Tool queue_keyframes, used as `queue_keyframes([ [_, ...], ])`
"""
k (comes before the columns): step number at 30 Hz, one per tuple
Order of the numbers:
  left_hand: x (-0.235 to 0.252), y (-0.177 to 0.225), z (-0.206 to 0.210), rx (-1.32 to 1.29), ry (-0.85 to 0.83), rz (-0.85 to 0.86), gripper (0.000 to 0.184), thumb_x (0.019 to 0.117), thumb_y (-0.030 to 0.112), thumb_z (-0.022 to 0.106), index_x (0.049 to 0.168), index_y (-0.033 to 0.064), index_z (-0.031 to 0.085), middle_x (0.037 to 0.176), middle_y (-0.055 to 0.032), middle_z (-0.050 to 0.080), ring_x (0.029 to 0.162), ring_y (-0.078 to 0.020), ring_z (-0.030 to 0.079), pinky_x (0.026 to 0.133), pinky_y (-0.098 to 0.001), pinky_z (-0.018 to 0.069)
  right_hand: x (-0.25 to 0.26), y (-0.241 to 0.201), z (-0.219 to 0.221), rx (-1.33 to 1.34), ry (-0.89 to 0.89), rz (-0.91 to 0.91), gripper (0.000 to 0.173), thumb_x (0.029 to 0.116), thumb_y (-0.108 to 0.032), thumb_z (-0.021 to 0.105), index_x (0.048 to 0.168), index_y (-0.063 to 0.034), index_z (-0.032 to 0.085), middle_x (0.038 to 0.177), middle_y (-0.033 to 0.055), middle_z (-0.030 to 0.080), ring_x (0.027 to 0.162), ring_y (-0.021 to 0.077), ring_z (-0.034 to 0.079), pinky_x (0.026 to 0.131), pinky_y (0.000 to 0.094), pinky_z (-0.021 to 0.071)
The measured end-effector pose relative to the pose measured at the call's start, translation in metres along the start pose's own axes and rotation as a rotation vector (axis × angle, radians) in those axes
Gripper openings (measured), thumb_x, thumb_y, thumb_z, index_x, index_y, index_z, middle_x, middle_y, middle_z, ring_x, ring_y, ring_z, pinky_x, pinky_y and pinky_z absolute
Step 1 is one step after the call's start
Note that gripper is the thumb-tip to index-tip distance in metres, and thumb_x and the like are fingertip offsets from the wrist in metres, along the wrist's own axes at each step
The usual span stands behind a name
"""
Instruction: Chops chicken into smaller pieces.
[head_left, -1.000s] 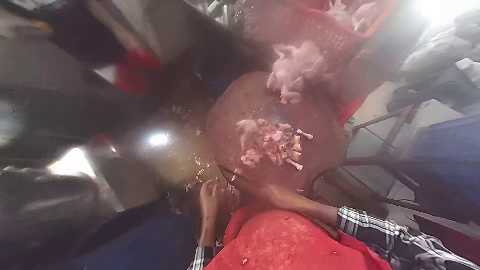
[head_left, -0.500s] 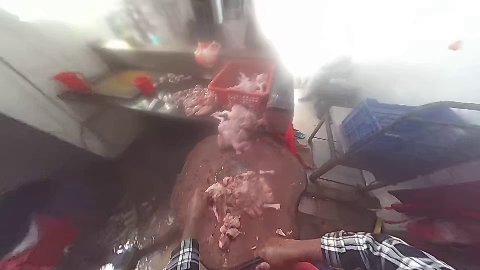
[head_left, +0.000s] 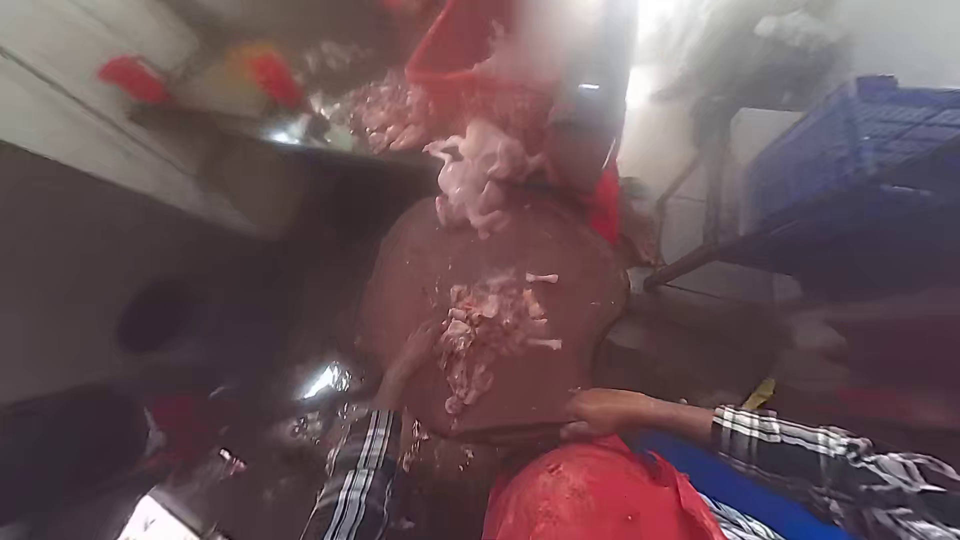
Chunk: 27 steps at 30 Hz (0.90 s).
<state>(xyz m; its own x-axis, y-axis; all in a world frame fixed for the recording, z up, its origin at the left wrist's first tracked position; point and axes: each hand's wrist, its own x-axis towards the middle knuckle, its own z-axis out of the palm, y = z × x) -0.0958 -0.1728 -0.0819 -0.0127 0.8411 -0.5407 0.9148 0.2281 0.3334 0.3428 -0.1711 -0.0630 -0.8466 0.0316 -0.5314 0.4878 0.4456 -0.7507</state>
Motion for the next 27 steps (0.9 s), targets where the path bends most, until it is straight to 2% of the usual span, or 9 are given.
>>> queue_keyframes([
  [4, -0.013, 0.035, -0.015, 0.159, 0.069, 0.054, 0.040, 0.0951, 0.033, 0.063, 0.133, 0.0217, 0.066, 0.148, -0.0029, 0.056, 0.138, -0.0327, 0.049, 0.107, -0.0600, 0.0465, 0.053, -0.048, 0.001, -0.091, 0.013, -0.043, 0.051, 0.1024, -0.058, 0.049, 0.119, -0.0126, 0.066, 0.101, 0.0137, 0.072, 0.100, 0.0354, 0.070, 0.086, 0.0653, 0.0539],
  [7, -0.063, 0.091, -0.056, 0.212, 0.156, -0.021, 0.033, 0.1004, 0.036, 0.056, 0.127, 0.0168, 0.064, 0.110, -0.0108, 0.073, 0.104, -0.0339, 0.070, 0.088, -0.0604, 0.0554, 0.079, -0.076, 0.002, 0.232, -0.030, 0.099, 0.058, 0.1055, -0.055, 0.044, 0.121, -0.0035, 0.065, 0.107, 0.0211, 0.070, 0.103, 0.0381, 0.068, 0.090, 0.0658, 0.0516],
  [11, -0.141, 0.081, -0.083, -0.304, 0.171, -0.330, 0.049, 0.1042, 0.054, 0.050, 0.131, 0.0135, 0.060, 0.095, -0.0100, 0.072, 0.083, -0.0254, 0.072, 0.080, -0.0516, 0.0603, 0.079, -0.046, -0.005, 0.424, 0.281, 0.244, 0.054, 0.1055, -0.053, 0.046, 0.125, -0.0055, 0.064, 0.107, 0.0185, 0.069, 0.101, 0.0331, 0.068, 0.092, 0.0585, 0.0540],
  [14, -0.182, 0.051, -0.031, -0.948, 0.230, -0.300, 0.039, 0.1075, 0.034, 0.051, 0.131, 0.0047, 0.061, 0.086, -0.0070, 0.068, 0.069, -0.0161, 0.065, 0.067, -0.0375, 0.0588, 0.074, -0.024, -0.027, 0.416, 0.501, 0.280, 0.055, 0.1064, -0.052, 0.043, 0.131, -0.0058, 0.059, 0.102, 0.0175, 0.068, 0.093, 0.0314, 0.068, 0.087, 0.0555, 0.0554],
  [17, -0.179, 0.050, 0.059, -1.451, 0.259, -0.299, 0.035, 0.1071, 0.031, 0.051, 0.131, 0.0073, 0.061, 0.088, -0.0033, 0.068, 0.070, -0.0107, 0.062, 0.063, -0.0299, 0.0557, 0.063, -0.069, -0.075, 0.340, 0.548, 0.223, 0.061, 0.1059, -0.059, 0.038, 0.139, -0.0116, 0.054, 0.107, 0.0145, 0.068, 0.096, 0.0275, 0.068, 0.088, 0.0534, 0.0554],
  [20, -0.160, 0.062, 0.127, -1.758, 0.333, -0.479, 0.029, 0.1085, 0.031, 0.049, 0.116, 0.0065, 0.060, 0.076, -0.0040, 0.063, 0.062, -0.0139, 0.060, 0.056, -0.0320, 0.0544, 0.045, -0.149, -0.121, 0.321, 0.668, -0.181, 0.068, 0.1034, -0.069, 0.027, 0.123, -0.0121, 0.059, 0.079, 0.0014, 0.056, 0.067, 0.0139, 0.058, 0.062, 0.0370, 0.0543],
  [22, -0.158, 0.073, 0.147, -1.909, 0.404, -0.514, 0.026, 0.1098, 0.029, 0.045, 0.109, 0.0056, 0.057, 0.070, -0.0036, 0.059, 0.056, -0.0137, 0.057, 0.051, -0.0311, 0.0514, 0.039, -0.198, -0.137, 0.334, 0.719, -0.479, 0.073, 0.1003, -0.074, 0.026, 0.117, -0.0117, 0.059, 0.075, -0.0019, 0.053, 0.062, 0.0090, 0.054, 0.057, 0.0313, 0.0519],
  [25, -0.157, 0.072, 0.161, -2.018, 0.426, -0.442, 0.025, 0.1094, 0.028, 0.045, 0.109, 0.0064, 0.057, 0.069, -0.0027, 0.059, 0.053, -0.0118, 0.055, 0.049, -0.0284, 0.0504, 0.057, -0.219, -0.107, 0.266, 0.772, -0.709, 0.081, 0.0995, -0.076, 0.024, 0.111, -0.0059, 0.062, 0.086, 0.0030, 0.062, 0.078, 0.0077, 0.062, 0.071, 0.0295, 0.0560],
  [27, -0.156, 0.069, 0.169, -2.050, 0.439, -0.403, 0.024, 0.1087, 0.027, 0.047, 0.110, 0.0063, 0.057, 0.070, -0.0032, 0.059, 0.053, -0.0120, 0.055, 0.048, -0.0285, 0.0496, 0.077, -0.177, -0.054, 0.157, 0.646, -0.473, 0.081, 0.1012, -0.073, 0.028, 0.123, -0.0039, 0.064, 0.101, 0.0075, 0.069, 0.094, 0.0109, 0.067, 0.085, 0.0342, 0.0591],
])
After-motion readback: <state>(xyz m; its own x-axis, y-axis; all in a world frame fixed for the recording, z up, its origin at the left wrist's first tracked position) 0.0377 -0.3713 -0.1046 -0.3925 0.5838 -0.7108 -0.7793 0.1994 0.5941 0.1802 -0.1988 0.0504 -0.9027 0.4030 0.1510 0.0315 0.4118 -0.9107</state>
